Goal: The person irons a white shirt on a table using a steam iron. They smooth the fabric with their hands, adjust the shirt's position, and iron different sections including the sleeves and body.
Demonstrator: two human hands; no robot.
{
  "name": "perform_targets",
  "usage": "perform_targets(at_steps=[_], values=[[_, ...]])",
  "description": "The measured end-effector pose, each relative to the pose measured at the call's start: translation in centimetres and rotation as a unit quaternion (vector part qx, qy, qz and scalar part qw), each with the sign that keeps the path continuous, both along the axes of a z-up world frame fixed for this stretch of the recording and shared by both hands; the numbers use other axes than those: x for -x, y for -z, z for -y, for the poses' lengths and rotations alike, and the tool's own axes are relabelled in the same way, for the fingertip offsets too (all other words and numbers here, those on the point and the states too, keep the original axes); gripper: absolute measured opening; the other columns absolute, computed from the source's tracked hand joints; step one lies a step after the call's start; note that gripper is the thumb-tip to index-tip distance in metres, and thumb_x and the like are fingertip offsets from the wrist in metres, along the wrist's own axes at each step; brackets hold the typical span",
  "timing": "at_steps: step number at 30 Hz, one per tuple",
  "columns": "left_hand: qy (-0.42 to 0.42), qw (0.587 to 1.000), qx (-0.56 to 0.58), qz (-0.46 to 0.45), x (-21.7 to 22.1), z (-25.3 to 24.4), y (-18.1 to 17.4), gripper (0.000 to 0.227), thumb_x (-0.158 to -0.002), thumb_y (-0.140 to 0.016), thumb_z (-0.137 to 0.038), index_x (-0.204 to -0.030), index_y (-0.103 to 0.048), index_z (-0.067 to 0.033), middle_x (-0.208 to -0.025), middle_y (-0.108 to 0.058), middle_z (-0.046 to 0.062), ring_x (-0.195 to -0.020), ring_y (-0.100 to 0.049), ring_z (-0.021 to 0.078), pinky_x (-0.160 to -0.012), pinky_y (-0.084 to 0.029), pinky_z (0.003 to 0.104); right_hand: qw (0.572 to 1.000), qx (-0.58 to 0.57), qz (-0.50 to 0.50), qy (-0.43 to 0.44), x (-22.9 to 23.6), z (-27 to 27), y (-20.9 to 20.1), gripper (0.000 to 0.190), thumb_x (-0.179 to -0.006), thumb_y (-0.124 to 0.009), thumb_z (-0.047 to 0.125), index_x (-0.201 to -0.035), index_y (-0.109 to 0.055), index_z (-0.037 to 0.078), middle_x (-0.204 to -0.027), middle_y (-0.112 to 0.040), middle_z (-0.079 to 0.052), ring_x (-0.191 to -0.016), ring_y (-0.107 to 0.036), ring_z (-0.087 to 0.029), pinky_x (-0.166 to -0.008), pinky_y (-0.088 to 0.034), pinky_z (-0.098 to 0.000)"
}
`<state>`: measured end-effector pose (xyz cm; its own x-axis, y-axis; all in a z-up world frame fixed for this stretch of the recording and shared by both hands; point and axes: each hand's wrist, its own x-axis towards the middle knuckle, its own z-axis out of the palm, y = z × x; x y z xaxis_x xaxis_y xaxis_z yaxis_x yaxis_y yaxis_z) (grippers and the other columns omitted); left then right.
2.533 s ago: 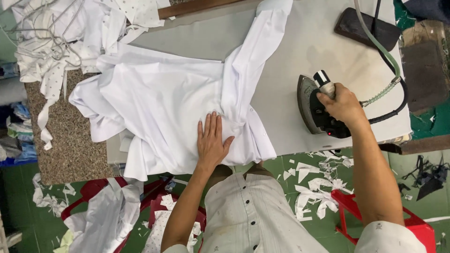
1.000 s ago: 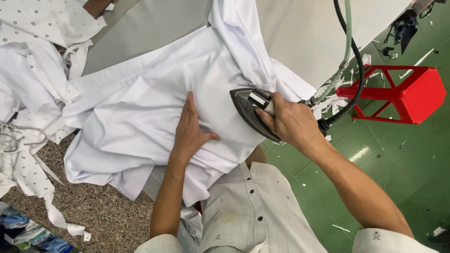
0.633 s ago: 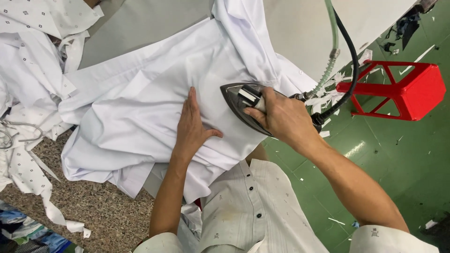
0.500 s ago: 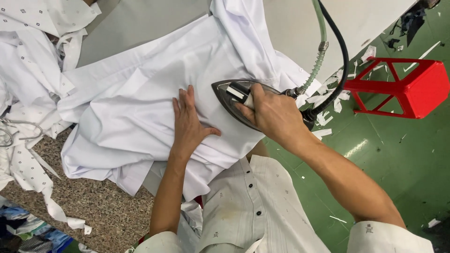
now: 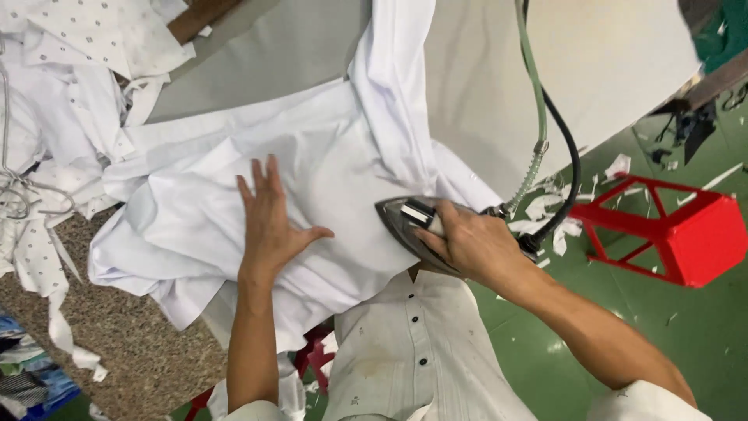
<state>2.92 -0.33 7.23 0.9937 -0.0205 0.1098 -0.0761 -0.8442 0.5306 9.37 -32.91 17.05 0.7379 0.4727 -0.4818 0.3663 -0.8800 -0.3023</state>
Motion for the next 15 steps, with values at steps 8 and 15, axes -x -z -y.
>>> perform_targets(at_steps=[8,15], values=[[-0.063,0.971,-0.003,0.229,-20.9,19.7,4.8,0.064,-0.094,-0.074,-0.041,-0.139,-0.058,0.0012,-0.144,-0.055,0.02,-0.138,-0.048,0.0426,-0.118,-0.033,0.059,0.985,0.084,-0.08,0.129,-12.9,20.2,-1.1,0.06,-0.092,-0.059,0.06,-0.131,-0.055,0.015,-0.088,-0.079,-0.021,-0.091,-0.077,-0.043,-0.079,-0.059,-0.0506],[0.052,0.991,-0.116,0.026,-44.3,36.4,10.4,0.079,-0.094,-0.075,-0.043,-0.153,-0.042,-0.0023,-0.165,-0.03,0.017,-0.156,-0.017,0.0303,-0.13,-0.011,0.056,0.968,0.076,-0.042,0.234,-22.0,28.1,3.0,0.071,-0.09,-0.066,0.062,-0.14,-0.051,0.014,-0.113,-0.074,-0.029,-0.111,-0.07,-0.046,-0.092,-0.057,-0.0542]])
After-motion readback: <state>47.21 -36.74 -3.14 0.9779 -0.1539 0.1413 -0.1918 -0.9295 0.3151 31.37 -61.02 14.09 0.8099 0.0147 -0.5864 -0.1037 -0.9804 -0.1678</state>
